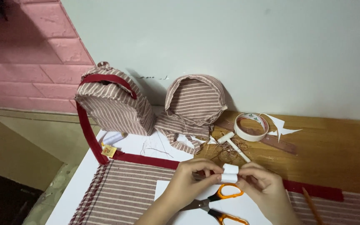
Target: Cutting a small strip of paper with scissors and folding it into a small loop.
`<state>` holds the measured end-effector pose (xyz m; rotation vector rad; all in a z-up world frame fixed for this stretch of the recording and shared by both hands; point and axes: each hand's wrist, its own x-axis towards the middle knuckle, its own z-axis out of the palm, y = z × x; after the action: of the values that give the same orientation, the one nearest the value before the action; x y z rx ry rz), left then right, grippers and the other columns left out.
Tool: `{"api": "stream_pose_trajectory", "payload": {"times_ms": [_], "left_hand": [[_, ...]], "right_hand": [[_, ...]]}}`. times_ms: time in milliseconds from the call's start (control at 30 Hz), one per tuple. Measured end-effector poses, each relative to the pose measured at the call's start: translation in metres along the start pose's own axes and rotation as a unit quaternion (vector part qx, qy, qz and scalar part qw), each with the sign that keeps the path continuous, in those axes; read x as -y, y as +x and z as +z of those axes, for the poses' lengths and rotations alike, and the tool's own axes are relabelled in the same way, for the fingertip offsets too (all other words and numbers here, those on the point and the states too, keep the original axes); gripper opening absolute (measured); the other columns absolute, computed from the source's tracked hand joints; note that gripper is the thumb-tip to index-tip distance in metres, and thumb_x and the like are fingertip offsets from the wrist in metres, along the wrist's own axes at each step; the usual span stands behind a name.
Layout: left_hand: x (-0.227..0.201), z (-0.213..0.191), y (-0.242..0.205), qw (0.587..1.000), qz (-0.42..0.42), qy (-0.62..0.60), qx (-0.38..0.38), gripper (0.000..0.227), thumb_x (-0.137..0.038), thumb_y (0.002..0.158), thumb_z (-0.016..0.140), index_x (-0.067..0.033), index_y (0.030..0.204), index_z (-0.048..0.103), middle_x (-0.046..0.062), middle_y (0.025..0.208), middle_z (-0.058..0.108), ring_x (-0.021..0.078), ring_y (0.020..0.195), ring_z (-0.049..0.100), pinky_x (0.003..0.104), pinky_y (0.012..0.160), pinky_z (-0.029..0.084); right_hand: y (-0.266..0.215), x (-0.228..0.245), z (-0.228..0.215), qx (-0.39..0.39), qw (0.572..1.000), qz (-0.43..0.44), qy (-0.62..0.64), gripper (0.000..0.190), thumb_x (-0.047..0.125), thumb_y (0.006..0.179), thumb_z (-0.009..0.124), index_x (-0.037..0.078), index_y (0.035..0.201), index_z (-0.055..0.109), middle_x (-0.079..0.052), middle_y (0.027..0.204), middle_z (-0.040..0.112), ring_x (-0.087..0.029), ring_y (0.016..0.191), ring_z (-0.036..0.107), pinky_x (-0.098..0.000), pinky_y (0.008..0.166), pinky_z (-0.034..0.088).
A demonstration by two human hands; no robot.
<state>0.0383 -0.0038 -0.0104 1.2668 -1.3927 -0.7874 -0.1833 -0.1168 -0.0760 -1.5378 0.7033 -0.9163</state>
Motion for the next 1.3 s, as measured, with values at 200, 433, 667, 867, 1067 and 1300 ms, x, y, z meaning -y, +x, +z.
{"api": "stream_pose_trajectory", "payload": {"times_ms": [200,433,667,867,1067,1300], "left_hand": [[0.004,0.002,0.003,0.997,-0.076,-0.021,-0.012,0.007,-0.012,0.096,0.084,-0.0101,0.102,0.086,-0.001,0.087,0.076,0.0071,0.078,0.06,0.023,0.072,0.047],[0.04,-0.002,0.008,0.967,-0.155,-0.183,-0.083,0.019,0.0,0.092,0.082,-0.0052,0.11,0.087,0.008,0.1,0.087,0.0152,0.087,0.076,0.027,0.08,0.059],[0.067,0.0,0.003,0.924,-0.167,-0.344,-0.018,0.021,0.003,0.091,0.081,0.0013,0.111,0.081,0.014,0.103,0.084,0.0214,0.091,0.078,0.031,0.084,0.062],[0.053,0.001,0.002,0.935,-0.173,-0.304,0.059,0.018,-0.007,0.089,0.086,-0.0024,0.106,0.082,0.009,0.098,0.084,0.0166,0.084,0.077,0.028,0.075,0.061],[0.052,0.001,0.002,0.933,-0.19,-0.301,0.06,0.019,-0.003,0.088,0.087,-0.0018,0.106,0.083,0.012,0.101,0.086,0.0182,0.084,0.079,0.029,0.075,0.064],[0.06,0.0,0.001,0.939,-0.17,-0.293,0.056,0.021,-0.001,0.088,0.087,-0.0021,0.109,0.084,0.012,0.102,0.085,0.0185,0.086,0.078,0.029,0.076,0.062]], "right_hand": [[-0.002,-0.001,0.003,0.001,0.999,-0.045,-0.004,0.015,-0.006,0.084,0.084,-0.008,0.098,0.088,-0.012,0.1,0.076,-0.02,0.088,0.076,-0.0299,0.074,0.062],[-0.004,0.026,0.008,-0.091,0.992,-0.064,-0.058,0.017,0.012,0.092,0.079,0.0,0.099,0.088,-0.009,0.093,0.088,-0.017,0.091,0.079,-0.0279,0.086,0.062],[-0.014,0.036,0.014,0.002,0.99,-0.111,-0.092,0.049,0.006,0.09,0.075,0.009,0.137,0.063,-0.006,0.13,0.078,-0.015,0.1,0.073,-0.0267,0.096,0.064],[-0.018,0.063,0.023,0.065,0.976,-0.187,-0.089,0.074,0.016,0.084,0.092,0.01,0.151,0.061,-0.007,0.152,0.072,-0.018,0.141,0.067,-0.0309,0.105,0.056],[-0.019,0.058,0.024,0.055,0.972,-0.209,-0.089,0.062,0.014,0.087,0.089,0.007,0.145,0.066,-0.011,0.147,0.075,-0.023,0.136,0.073,-0.0364,0.115,0.059],[-0.02,0.068,0.023,0.051,0.976,-0.201,-0.072,0.05,0.018,0.1,0.068,0.004,0.148,0.062,-0.014,0.147,0.074,-0.026,0.143,0.067,-0.0427,0.122,0.049]]}}
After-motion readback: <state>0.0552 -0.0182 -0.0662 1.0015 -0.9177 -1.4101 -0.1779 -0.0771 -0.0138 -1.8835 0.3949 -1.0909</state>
